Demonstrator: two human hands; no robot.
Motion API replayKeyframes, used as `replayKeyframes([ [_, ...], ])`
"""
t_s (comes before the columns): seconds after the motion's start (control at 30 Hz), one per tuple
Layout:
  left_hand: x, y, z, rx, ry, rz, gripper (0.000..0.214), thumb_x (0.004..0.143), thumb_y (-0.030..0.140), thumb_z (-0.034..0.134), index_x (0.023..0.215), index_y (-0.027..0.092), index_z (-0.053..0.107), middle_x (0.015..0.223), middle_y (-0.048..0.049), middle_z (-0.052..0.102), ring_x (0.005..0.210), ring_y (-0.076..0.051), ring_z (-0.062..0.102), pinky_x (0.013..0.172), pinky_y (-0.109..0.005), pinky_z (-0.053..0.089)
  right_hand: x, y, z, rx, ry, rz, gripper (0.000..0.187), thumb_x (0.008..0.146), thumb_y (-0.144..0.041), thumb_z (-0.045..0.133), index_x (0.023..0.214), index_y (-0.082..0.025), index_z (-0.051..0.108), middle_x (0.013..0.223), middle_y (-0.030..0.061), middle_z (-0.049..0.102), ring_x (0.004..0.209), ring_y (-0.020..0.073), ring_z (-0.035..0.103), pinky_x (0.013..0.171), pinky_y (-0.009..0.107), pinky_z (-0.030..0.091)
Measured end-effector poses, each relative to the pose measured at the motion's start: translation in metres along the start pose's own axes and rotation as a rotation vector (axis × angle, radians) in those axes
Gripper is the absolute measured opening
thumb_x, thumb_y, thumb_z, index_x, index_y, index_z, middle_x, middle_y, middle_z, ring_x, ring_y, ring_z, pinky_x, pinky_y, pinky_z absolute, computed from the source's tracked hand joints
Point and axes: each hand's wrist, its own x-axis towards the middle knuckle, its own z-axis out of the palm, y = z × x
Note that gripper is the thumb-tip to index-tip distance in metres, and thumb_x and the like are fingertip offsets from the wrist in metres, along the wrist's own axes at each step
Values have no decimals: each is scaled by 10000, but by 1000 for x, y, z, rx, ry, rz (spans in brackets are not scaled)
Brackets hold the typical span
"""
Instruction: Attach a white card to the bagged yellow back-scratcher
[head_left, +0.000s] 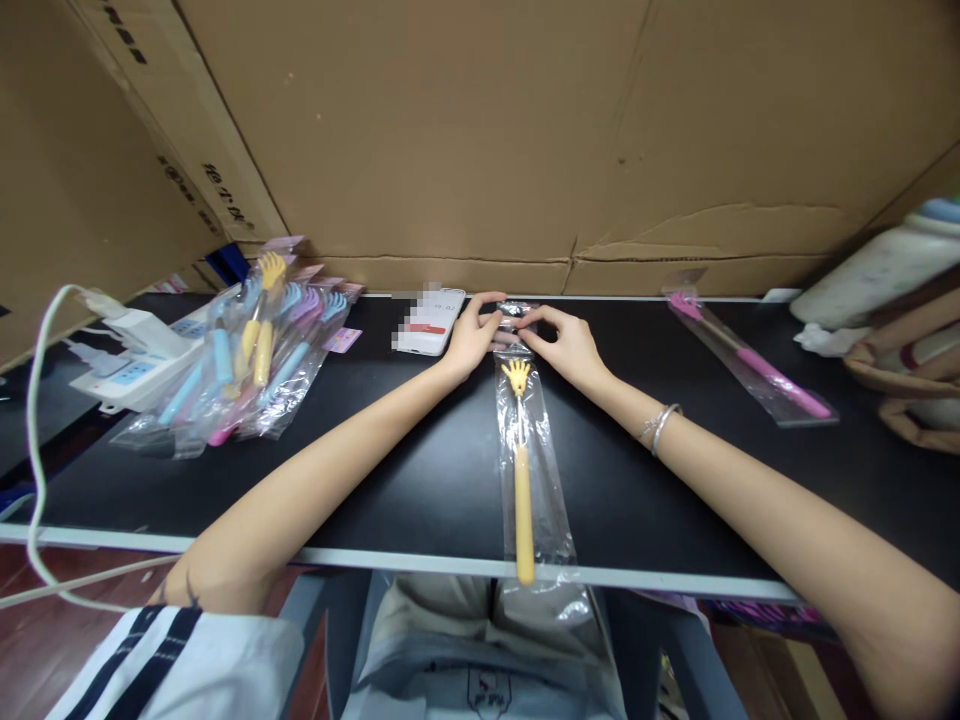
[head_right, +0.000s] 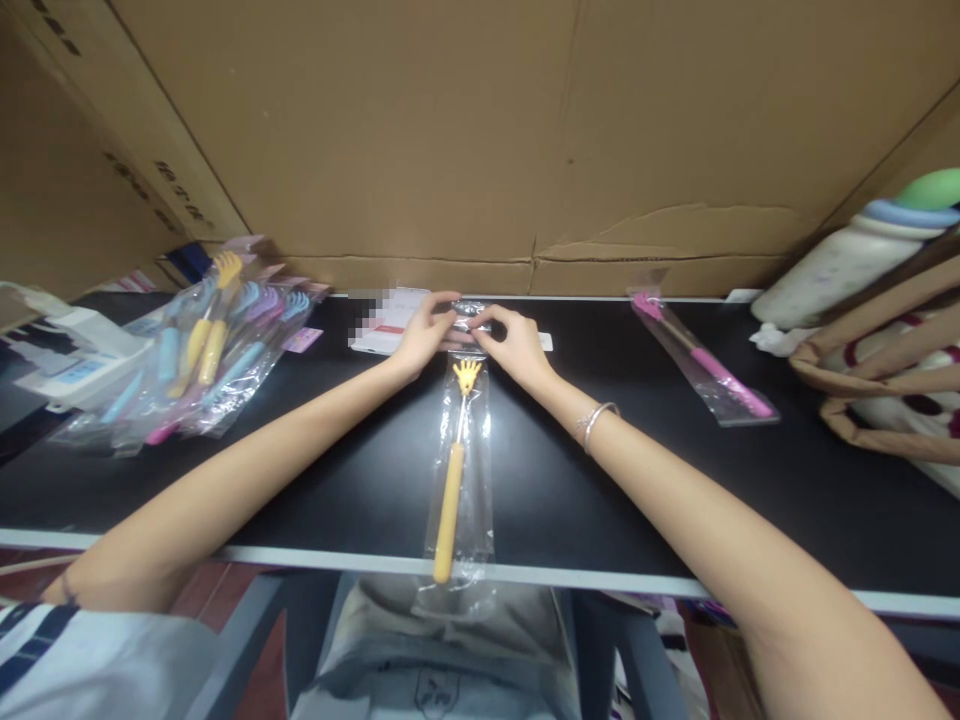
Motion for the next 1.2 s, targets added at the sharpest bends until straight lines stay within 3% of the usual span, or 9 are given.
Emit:
replayKeyframes([
  [0.37, 0, 0, 0, -30, -7, -11, 250, 982, 192, 420, 1232, 188, 436, 968, -64, 734, 728, -97, 715, 676, -195, 557, 1, 6, 2, 34, 23, 80, 129, 754, -281, 668, 839, -213, 599, 958, 57, 716, 1020, 246, 676, 979, 431, 486],
  [0.8, -1, -2, -1, -3, -14, 27, 269, 969, 215, 445, 1238, 203, 430, 975, -64, 728, 760, -125, 721, 726, -250, 574, 3, 10, 2, 92, -9, 15, 108, 780, -323, 642, 796, -227, 594, 930, 40, 708, 1047, 252, 656, 995, 434, 458],
  [0.97, -2, -1, -1, 51, -23, 90, 254, 960, 193, 411, 1206, 232, 459, 942, -30, 710, 805, -131, 718, 733, -241, 562, 5, 12, 1, 46, -20, -7, 104, 783, -330, 642, 794, -228, 621, 984, 54, 714, 1117, 266, 625, 1010, 453, 430],
  [1.2, -3, -2, -3, 150, 15, 188, 220, 930, 198, 431, 1132, 215, 516, 937, -33, 710, 806, -131, 702, 785, -257, 543, 5, 10, 3, 234, -57, 25, 151, 796, -361, 650, 801, -226, 581, 1005, 65, 712, 1100, 242, 644, 1035, 443, 443],
])
